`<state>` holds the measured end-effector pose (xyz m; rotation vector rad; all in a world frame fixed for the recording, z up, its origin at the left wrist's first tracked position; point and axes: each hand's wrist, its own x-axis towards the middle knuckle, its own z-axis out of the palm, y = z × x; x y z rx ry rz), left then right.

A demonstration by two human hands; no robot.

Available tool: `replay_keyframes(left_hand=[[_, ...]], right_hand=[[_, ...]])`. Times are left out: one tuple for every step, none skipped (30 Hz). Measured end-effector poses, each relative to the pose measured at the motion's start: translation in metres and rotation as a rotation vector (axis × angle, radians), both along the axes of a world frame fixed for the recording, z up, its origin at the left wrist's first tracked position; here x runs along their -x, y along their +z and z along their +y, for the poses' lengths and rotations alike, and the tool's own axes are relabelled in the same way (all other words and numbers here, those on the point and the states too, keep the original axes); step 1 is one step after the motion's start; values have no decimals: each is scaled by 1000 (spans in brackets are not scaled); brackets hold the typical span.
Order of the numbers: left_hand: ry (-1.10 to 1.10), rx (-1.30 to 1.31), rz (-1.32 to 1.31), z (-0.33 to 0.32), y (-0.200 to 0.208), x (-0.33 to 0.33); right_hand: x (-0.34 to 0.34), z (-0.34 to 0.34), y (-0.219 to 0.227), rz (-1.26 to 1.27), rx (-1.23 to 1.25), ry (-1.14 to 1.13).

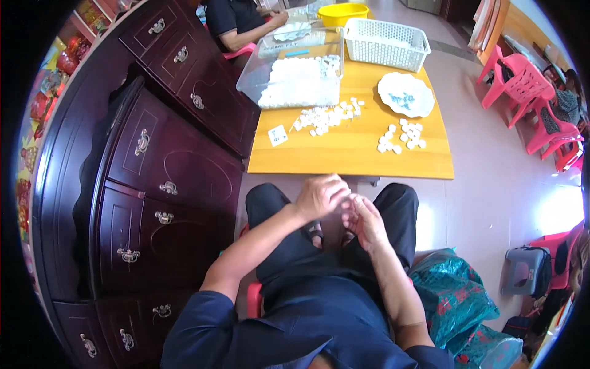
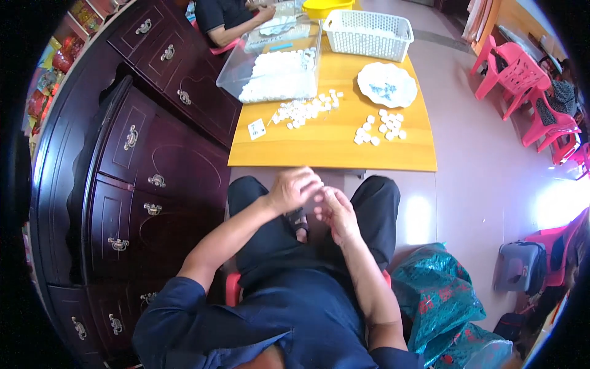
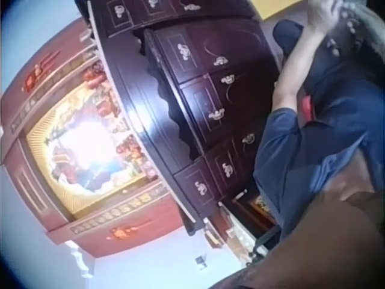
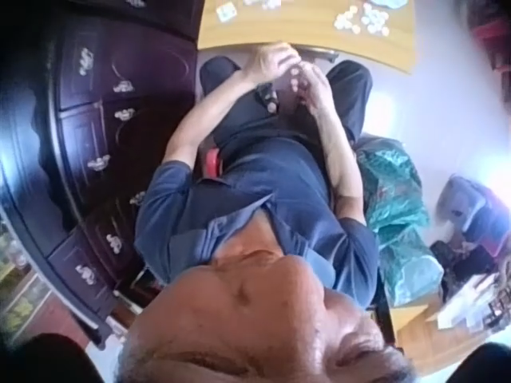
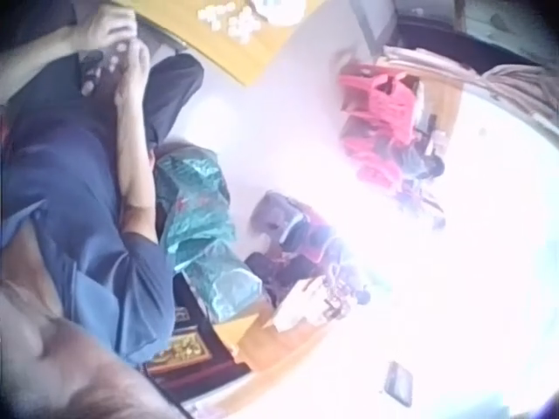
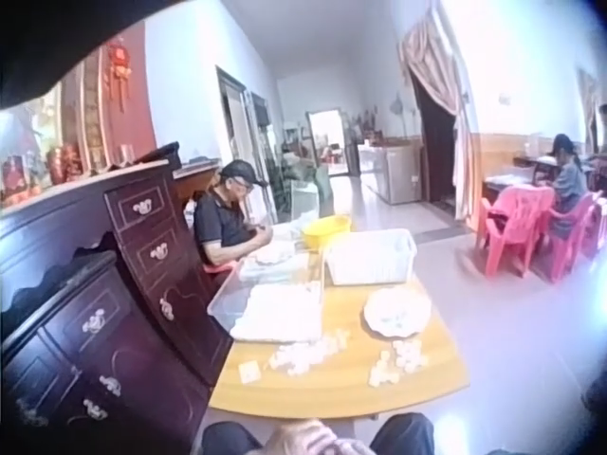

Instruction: The recorder manually assembles small white plastic components by snapping them together at a workspace.

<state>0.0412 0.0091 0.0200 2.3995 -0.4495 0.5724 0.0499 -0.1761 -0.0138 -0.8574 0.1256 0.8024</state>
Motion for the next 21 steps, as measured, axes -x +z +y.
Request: replay_keyframes(left_hand=[[-22,-5,14,-4,5,4],[-41,-6,51,-5,4,8],[-60,-30,34,-7,3,11],[-61,-49,6,-10,5,12],[-78,-64,12,-12,7,12],[-96,-80,18,-12,10,10],[-108,-98,27,-12,12,9],[-111,-104,22,-12,14,6],[-149,-111,11,-11,14,2],[-189,-116,2,-13,18,0],[-223,-63,-21,-13,22,-6],[-258,-10,-43,-12,26,-14],[-223,7,-41,-9,28,-22],[-115,22,-8,-8,29,-30],[-8,37,25,-8,31,-39],[97,-19,77,-3,31,-52],[160,-79,32,5,25,-66],[223,-138,-13,13,18,-79],[294,-190,126,15,19,-86],[293,-188,120,18,16,-93],[333,-245,198,22,12,-100]], right_hand=[[0,-1,-7,5,6,8],[0,1,-10,42,8,12],[-1,1,-14,28,2,34],[-1,1,-13,19,0,50],[-2,0,-12,6,-6,40],[-4,-2,-12,-4,-12,34],[-5,-4,-9,26,-40,32],[-6,-6,-8,57,-68,31],[-9,-8,-7,52,-73,28],[-11,-12,-7,77,-103,16],[-13,-15,-7,101,-132,3],[-14,-17,-8,98,-134,-3],[-16,-17,-8,93,-131,-22],[-18,-18,-8,88,-127,-41],[-18,-19,-8,80,-115,-43],[-18,-18,-8,72,-101,-44],[-16,-16,-9,61,-116,-37],[-15,-13,-8,64,-110,-33],[-13,-13,-6,64,-100,-36],[-12,-12,-6,57,-102,-40],[-12,-12,-7,50,-102,-41]])
